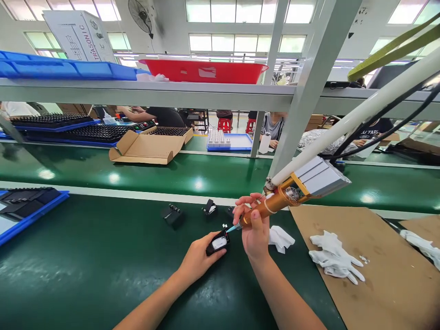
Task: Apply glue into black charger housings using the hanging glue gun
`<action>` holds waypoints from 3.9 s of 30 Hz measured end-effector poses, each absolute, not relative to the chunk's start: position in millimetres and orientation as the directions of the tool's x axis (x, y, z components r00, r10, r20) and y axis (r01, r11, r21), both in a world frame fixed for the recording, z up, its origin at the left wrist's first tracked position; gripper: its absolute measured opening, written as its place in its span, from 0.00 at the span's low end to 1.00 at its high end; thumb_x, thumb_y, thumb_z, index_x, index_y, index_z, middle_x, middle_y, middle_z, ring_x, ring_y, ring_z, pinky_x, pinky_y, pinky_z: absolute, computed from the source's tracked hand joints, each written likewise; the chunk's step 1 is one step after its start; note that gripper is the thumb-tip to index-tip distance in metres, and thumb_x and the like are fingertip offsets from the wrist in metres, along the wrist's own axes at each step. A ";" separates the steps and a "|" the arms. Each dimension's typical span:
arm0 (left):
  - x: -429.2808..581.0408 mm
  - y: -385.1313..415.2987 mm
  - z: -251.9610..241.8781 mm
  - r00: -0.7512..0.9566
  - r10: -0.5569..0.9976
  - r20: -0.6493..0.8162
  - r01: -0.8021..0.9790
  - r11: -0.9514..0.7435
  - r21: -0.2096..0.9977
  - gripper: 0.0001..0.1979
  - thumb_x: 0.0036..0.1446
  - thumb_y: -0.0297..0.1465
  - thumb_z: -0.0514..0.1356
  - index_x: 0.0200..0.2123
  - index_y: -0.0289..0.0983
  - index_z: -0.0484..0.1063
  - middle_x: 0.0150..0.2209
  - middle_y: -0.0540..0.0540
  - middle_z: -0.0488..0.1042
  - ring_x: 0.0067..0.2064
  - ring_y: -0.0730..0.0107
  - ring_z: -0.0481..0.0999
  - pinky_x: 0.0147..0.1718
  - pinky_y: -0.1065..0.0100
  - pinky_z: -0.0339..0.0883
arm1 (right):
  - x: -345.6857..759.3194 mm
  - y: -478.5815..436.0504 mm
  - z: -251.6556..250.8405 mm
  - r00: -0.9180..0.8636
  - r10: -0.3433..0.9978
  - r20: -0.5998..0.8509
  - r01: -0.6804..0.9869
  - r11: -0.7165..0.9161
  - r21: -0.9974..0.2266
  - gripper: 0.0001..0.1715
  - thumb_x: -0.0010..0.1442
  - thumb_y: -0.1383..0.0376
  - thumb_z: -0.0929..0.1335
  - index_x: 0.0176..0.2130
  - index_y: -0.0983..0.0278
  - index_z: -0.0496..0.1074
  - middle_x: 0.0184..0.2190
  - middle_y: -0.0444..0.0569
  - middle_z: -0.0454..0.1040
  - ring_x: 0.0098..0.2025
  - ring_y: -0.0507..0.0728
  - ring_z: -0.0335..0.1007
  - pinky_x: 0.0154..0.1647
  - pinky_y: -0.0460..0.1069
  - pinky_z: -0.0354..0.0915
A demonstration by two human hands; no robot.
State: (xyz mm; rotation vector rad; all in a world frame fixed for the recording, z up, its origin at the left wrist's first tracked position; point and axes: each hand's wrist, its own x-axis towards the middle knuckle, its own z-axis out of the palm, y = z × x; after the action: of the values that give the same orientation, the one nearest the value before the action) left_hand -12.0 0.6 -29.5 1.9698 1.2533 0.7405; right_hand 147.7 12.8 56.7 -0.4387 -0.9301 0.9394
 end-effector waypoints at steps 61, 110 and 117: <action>-0.1 -6.9 -16.6 0.337 0.915 0.220 0.520 -0.376 0.767 0.16 0.53 0.34 0.62 0.46 0.40 0.69 0.37 0.49 0.76 0.36 0.67 0.75 0.37 0.68 0.68 | 130.2 -6.1 61.4 0.265 0.848 0.459 -0.673 0.504 -0.541 0.22 0.56 0.50 0.66 0.48 0.54 0.63 0.37 0.43 0.65 0.22 0.47 0.61 0.32 0.51 0.60; -11.9 7.9 -43.6 0.603 0.735 0.311 0.619 -0.677 0.398 0.20 0.58 0.37 0.61 0.53 0.43 0.65 0.55 0.44 0.71 0.54 0.56 0.69 0.51 0.54 0.68 | 154.4 25.5 53.7 0.369 0.825 0.429 -0.573 0.565 -0.594 0.14 0.59 0.54 0.64 0.41 0.58 0.59 0.38 0.42 0.67 0.21 0.46 0.60 0.28 0.50 0.62; -7.6 4.0 -37.3 0.616 0.759 0.210 0.648 -0.640 0.413 0.15 0.63 0.35 0.53 0.52 0.42 0.66 0.47 0.42 0.74 0.44 0.57 0.73 0.44 0.56 0.68 | 155.7 25.5 53.3 0.358 0.818 0.450 -0.605 0.571 -0.556 0.13 0.60 0.56 0.64 0.43 0.57 0.59 0.38 0.42 0.67 0.21 0.46 0.61 0.28 0.49 0.61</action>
State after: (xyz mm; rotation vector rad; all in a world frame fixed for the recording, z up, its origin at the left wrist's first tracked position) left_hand -7.6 4.0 -37.3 2.5460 1.1406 0.5340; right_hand 155.7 25.5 53.3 -0.3181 -0.7652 0.9376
